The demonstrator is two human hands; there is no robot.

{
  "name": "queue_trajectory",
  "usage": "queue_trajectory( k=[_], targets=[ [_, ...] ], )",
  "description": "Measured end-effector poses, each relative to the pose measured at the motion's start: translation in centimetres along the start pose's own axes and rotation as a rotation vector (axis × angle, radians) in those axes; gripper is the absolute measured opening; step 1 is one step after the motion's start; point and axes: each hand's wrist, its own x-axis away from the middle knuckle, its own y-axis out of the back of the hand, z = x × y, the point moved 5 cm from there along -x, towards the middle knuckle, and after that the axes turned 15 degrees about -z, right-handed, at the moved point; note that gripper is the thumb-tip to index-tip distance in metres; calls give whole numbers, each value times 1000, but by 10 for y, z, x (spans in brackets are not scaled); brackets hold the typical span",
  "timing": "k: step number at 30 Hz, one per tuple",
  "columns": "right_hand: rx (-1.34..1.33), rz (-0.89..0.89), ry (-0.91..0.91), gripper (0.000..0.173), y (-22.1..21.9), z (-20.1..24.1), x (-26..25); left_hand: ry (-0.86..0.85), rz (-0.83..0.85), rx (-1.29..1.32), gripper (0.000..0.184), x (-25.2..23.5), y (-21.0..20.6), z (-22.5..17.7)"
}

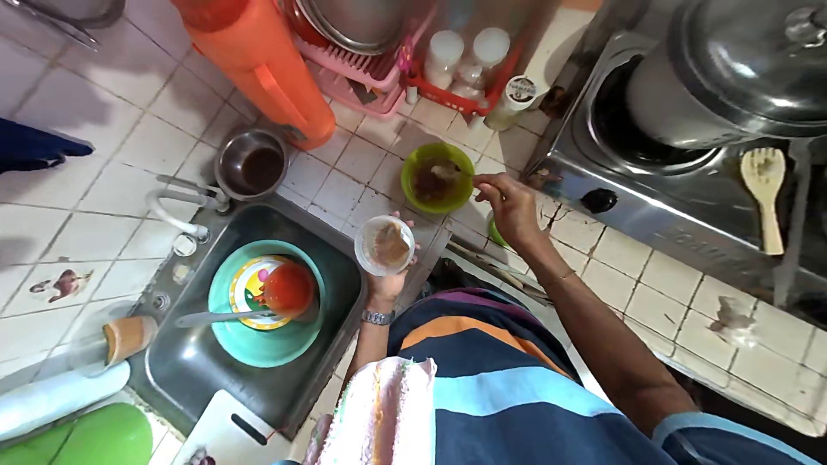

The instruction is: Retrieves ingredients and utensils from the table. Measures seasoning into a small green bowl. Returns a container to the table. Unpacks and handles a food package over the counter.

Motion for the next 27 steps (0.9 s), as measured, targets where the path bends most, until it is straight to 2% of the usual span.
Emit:
queue_trajectory(
  k=[1, 4, 8, 10, 12, 16, 20, 23, 25, 27],
  targets=[
    [-1, -23, 6, 25, -1, -3, 0, 9, 38, 35, 56, -1, -2, -2],
    [-48, -79, -97, 30, 4, -15, 3, 46, -3, 10, 61, -6, 3, -1],
    [-167, -115, -272, 40, 9, -30, 5, 103, 110, 50, 62, 2, -4, -1],
    [-200, -103, -356, 38, 5, -40, 9, 61, -13, 4, 63, -4, 4, 1],
    [-234, -75, -490, 35, -3, -54, 13, 90, -174, -101, 68, -7, 8, 7],
    [-292, 30, -677, 34, -14, -72, 20, 176, -49, -67, 69, -2, 1, 15],
    [-315, 119, -712, 33, -10, -82, 22, 227, -131, -106, 76, -6, -3, 18],
    [-165, 201, -744, 50, 7, -93, 26, 257, -118, -141, 80, -6, -5, 18],
    [87, 218, -670, 65, 22, -100, 28, 241, -137, -155, 77, -5, -8, 17],
    [325, 236, -559, 70, 32, -107, 35, 205, -135, -182, 73, -4, -11, 17]
  ],
)
